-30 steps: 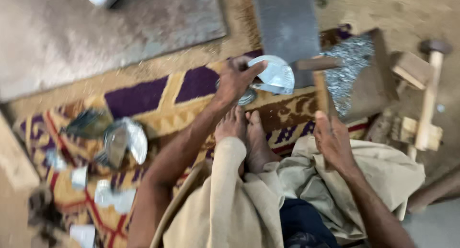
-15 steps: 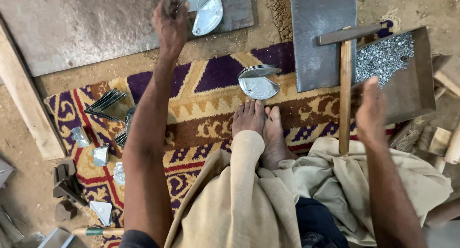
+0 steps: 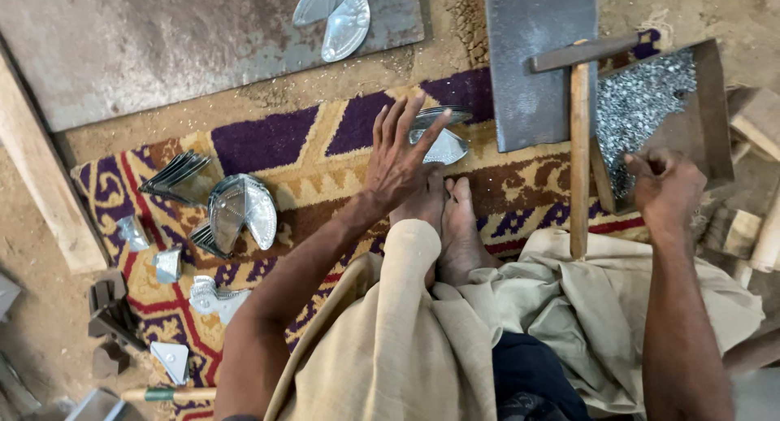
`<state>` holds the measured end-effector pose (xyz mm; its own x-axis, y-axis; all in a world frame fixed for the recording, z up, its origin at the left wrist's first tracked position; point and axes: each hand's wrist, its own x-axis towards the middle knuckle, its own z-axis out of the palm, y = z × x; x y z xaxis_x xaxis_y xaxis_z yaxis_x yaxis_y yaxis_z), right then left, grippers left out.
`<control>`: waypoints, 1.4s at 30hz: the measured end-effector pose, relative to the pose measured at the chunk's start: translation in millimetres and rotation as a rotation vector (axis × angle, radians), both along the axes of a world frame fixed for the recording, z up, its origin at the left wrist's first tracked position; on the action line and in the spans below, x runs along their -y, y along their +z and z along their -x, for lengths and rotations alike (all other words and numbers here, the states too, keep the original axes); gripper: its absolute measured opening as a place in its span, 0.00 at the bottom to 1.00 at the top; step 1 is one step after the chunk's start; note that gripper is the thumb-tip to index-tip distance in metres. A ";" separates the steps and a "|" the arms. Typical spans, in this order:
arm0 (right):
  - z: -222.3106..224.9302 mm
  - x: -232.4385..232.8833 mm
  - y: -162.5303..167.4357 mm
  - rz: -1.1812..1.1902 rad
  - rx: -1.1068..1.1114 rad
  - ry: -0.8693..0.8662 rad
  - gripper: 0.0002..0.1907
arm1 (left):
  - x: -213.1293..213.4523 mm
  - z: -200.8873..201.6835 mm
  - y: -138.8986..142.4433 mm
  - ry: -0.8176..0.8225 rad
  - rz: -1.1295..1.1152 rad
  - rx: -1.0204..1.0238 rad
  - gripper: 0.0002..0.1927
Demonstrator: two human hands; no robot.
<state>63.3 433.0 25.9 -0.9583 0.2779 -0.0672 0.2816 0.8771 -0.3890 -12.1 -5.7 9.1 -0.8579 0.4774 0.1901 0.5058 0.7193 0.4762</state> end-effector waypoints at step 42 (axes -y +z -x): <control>95.4 156.1 97.6 0.439 -0.261 0.184 0.35 | 13.3 52.9 75.7 0.327 -0.751 0.499 0.11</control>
